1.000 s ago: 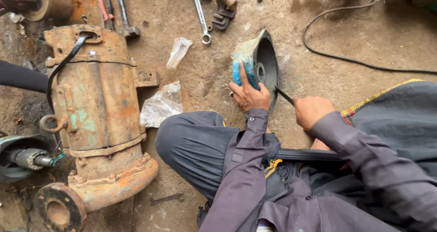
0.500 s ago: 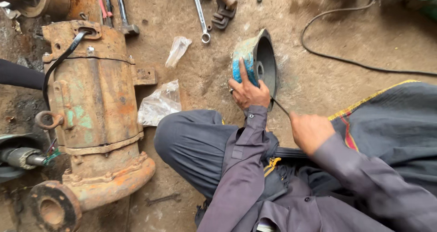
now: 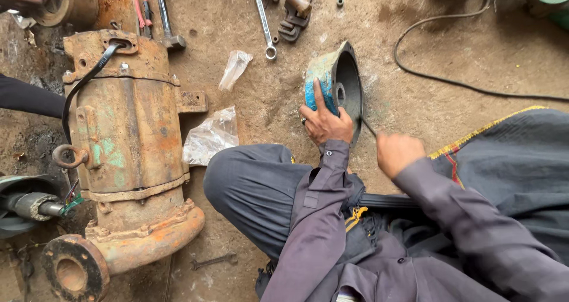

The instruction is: The person sits on the ground and uses a flat metal tool to scrape the surface of a curved metal part. They hold the part steady with one hand while repeatedly scraping with the other, removing surface material.

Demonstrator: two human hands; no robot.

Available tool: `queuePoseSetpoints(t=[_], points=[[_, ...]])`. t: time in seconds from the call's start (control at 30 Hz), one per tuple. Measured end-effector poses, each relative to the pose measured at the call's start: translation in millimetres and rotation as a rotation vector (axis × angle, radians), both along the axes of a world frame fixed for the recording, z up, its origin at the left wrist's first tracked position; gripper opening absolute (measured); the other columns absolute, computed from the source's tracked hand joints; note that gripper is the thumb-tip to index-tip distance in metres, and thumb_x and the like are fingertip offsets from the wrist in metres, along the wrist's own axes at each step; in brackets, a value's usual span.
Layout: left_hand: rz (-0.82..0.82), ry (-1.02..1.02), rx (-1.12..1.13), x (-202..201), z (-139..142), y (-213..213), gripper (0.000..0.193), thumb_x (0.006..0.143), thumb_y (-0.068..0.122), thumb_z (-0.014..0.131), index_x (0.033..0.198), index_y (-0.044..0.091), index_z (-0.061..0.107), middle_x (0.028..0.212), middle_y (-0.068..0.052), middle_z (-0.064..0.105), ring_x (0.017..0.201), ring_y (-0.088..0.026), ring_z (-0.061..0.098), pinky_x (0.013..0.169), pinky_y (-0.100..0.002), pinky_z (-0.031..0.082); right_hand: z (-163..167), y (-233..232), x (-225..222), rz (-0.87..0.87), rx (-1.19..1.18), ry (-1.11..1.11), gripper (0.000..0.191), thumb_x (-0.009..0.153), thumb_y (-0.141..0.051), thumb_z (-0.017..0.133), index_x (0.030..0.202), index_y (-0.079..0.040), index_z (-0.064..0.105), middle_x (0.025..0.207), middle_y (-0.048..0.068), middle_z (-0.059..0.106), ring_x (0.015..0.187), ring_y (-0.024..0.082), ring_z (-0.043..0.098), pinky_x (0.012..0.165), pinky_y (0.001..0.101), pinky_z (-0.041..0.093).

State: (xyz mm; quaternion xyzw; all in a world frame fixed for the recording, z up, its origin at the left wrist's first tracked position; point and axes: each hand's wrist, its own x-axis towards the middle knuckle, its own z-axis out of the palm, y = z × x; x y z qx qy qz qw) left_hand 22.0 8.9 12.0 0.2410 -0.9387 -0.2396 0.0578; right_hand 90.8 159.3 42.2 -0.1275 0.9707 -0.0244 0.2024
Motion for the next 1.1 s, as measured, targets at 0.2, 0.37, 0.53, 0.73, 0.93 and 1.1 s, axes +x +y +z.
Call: queuePoseSetpoints(t=[0.2,0.37,0.53,0.73,0.93,1.1], points=[[0.0,-0.046,0.018,-0.4,-2.0,-0.3,0.105,0.079,0.024,0.075,0.164,0.039,0.015,0.109,-0.019,0.047,0.073,-0.033,0.06,0.07,-0.044,0.05,-2.9,-4.3,8.5,0.055,0.046,0.025,0.042,0.089,-0.014,0.055,0.129,-0.003,0.063,0.068,0.011,0.072,0.062,0.029,0.073,0.054,0.0431,0.057],[-0.001,-0.03,0.005,-0.3,0.4,1.4,0.104,0.079,0.024,0.075,0.164,0.039,0.017,0.109,-0.019,0.047,0.075,-0.036,0.059,0.072,-0.046,0.05,-21.3,-1.2,5.7,0.045,0.033,0.014,0.048,0.09,-0.016,0.055,0.135,-0.001,0.06,0.065,0.011,0.071,0.059,0.028,0.072,0.053,0.0419,0.056],[0.014,-0.029,0.053,-2.3,-1.6,1.3,0.102,0.079,0.024,0.074,0.163,0.039,0.019,0.108,-0.019,0.047,0.075,-0.035,0.06,0.073,-0.047,0.051,-38.1,6.2,24.9,0.086,0.077,0.102,0.033,0.093,-0.016,0.055,0.124,-0.007,0.064,0.07,0.009,0.07,0.063,0.027,0.072,0.057,0.0428,0.056],[0.016,0.096,-0.006,-2.1,-0.4,4.5,0.106,0.074,0.022,0.077,0.163,0.039,0.02,0.111,-0.02,0.047,0.082,-0.039,0.058,0.074,-0.048,0.05,-60.6,7.8,11.2,0.047,-0.007,0.078,0.021,0.091,-0.016,0.055,0.109,-0.009,0.065,0.07,0.01,0.069,0.064,0.029,0.071,0.056,0.0453,0.055],[-0.004,-0.01,0.01,-7.8,0.0,1.7,0.105,0.078,0.023,0.076,0.162,0.04,0.016,0.114,-0.021,0.047,0.071,-0.032,0.057,0.073,-0.045,0.049,-60.8,5.9,-12.0,-0.022,-0.012,0.072,0.031,0.096,-0.013,0.052,0.124,-0.005,0.063,0.073,0.014,0.072,0.066,0.033,0.073,0.057,0.0466,0.056],[0.002,-0.037,0.061,-9.3,12.3,-1.8,0.102,0.082,0.021,0.072,0.164,0.04,0.015,0.109,-0.018,0.048,0.074,-0.03,0.057,0.073,-0.044,0.05,-33.3,12.0,4.2,-0.081,-0.073,0.001,0.04,0.088,-0.016,0.055,0.127,-0.01,0.061,0.067,0.017,0.071,0.062,0.035,0.073,0.055,0.05,0.056]])
